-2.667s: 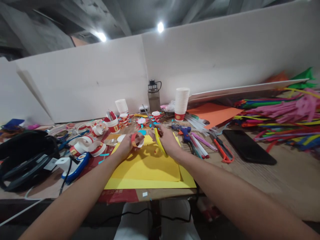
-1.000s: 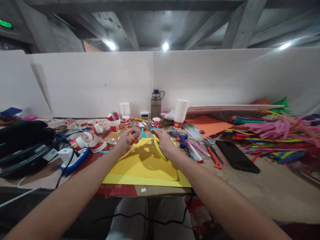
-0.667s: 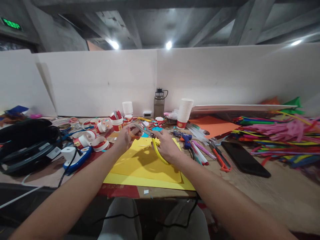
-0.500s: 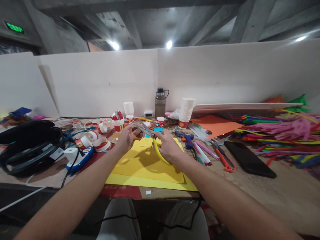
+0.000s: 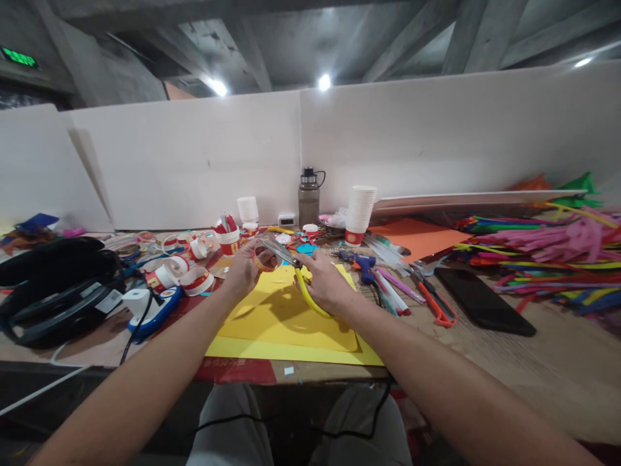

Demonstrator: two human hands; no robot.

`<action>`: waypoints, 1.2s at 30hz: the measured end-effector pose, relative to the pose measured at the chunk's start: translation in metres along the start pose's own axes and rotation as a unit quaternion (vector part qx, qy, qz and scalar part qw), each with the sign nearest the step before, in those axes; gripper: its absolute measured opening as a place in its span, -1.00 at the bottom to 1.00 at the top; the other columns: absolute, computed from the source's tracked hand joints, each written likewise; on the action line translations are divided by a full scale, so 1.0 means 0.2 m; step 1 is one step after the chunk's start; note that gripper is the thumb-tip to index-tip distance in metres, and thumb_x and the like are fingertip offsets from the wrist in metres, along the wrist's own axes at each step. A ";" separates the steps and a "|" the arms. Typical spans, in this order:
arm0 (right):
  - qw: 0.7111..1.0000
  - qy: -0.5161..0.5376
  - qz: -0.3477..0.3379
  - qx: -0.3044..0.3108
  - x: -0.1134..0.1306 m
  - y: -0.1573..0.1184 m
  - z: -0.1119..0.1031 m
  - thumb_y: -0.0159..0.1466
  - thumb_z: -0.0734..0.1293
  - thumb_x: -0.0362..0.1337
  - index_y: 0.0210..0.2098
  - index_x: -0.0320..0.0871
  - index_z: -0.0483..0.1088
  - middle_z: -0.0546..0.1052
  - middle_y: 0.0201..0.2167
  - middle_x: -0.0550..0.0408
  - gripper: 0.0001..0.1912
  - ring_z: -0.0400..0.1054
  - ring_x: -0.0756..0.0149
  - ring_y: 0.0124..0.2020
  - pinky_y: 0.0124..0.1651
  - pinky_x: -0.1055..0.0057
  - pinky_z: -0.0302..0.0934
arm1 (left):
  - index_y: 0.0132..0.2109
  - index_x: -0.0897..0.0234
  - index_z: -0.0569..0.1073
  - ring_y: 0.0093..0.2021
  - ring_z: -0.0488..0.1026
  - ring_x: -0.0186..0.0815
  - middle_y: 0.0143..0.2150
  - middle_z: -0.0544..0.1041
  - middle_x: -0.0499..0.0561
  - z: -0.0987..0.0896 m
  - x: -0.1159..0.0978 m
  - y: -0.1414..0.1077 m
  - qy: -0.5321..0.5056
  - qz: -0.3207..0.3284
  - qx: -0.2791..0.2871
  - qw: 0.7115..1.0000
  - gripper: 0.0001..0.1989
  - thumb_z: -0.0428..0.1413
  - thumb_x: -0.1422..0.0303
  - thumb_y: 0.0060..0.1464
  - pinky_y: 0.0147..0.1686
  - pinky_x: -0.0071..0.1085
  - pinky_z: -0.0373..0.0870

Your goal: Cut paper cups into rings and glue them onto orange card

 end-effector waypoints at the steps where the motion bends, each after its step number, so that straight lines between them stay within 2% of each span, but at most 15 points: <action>1: 1.000 -0.001 0.000 0.003 0.00 0.00 0.00 0.20 0.30 -0.23 0.12 -0.08 0.33 0.27 -0.22 -0.02 -0.52 0.21 0.25 -0.26 -0.16 0.33 0.18 | -0.42 0.32 0.35 -0.57 0.27 -0.49 -0.56 0.34 -0.13 0.00 0.00 0.00 -0.001 -0.005 -0.007 1.000 -0.78 0.27 0.38 -0.16 -0.57 -0.55 0.17; 8: 1.000 -0.009 -0.018 0.001 0.01 0.00 0.00 0.22 0.28 -0.22 0.13 -0.11 0.33 0.30 -0.24 -0.03 -0.53 0.22 0.24 -0.27 -0.16 0.33 0.18 | -0.50 0.30 0.27 -0.60 0.20 -0.50 -0.63 0.17 -0.19 0.01 -0.01 0.00 -0.021 -0.005 0.016 1.000 -0.65 0.34 0.38 -0.26 -0.60 -0.55 0.14; 15: 1.000 -0.019 -0.022 0.002 0.01 0.00 0.00 0.23 0.27 -0.23 0.12 -0.12 0.35 0.37 -0.25 -0.05 -0.55 0.24 0.22 -0.25 -0.15 0.33 0.17 | -0.49 0.30 0.28 -0.59 0.23 -0.49 -0.60 0.25 -0.15 0.01 0.00 0.01 -0.010 0.002 0.065 0.998 -0.69 0.30 0.33 -0.14 -0.61 -0.54 0.15; 18: 1.000 -0.015 -0.021 0.011 0.02 0.00 -0.01 0.23 0.28 -0.26 0.11 -0.14 0.34 0.39 -0.24 -0.05 -0.55 0.24 0.22 -0.24 -0.16 0.35 0.16 | -0.47 0.31 0.31 -0.57 0.27 -0.46 -0.58 0.31 -0.11 0.02 -0.02 0.00 -0.001 0.007 0.062 0.998 -0.71 0.28 0.28 -0.11 -0.61 -0.53 0.20; 21: 0.999 -0.031 -0.012 0.017 0.01 0.00 -0.01 0.24 0.25 -0.25 0.11 -0.14 0.34 0.37 -0.24 -0.05 -0.57 0.24 0.23 -0.25 -0.17 0.35 0.15 | -0.43 0.32 0.32 -0.56 0.32 -0.45 -0.55 0.37 -0.09 0.00 -0.03 0.00 0.015 0.005 0.035 0.999 -0.74 0.25 0.28 -0.07 -0.60 -0.54 0.24; 25: 0.999 -0.044 -0.008 0.016 0.01 -0.01 -0.01 0.26 0.23 -0.24 0.09 -0.13 0.35 0.34 -0.21 -0.05 -0.60 0.23 0.24 -0.27 -0.18 0.35 0.15 | -0.42 0.29 0.29 -0.59 0.32 -0.45 -0.58 0.35 -0.12 -0.03 -0.04 0.00 0.020 0.022 0.007 1.000 -0.74 0.24 0.31 -0.07 -0.62 -0.55 0.24; 36: 0.999 -0.039 -0.005 0.011 0.01 -0.02 -0.01 0.23 0.28 -0.20 0.09 -0.10 0.33 0.29 -0.15 -0.05 -0.57 0.23 0.30 -0.30 -0.21 0.40 0.18 | -0.46 0.32 0.33 -0.59 0.31 -0.45 -0.58 0.35 -0.11 -0.01 0.01 0.01 0.043 0.009 0.035 0.998 -0.75 0.25 0.30 -0.12 -0.64 -0.55 0.24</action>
Point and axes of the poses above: each hand's wrist, its own y-axis towards the middle knuckle, its own z-axis out of the palm, x = y × z, the point moved 7 cm from there along y, towards the middle knuckle
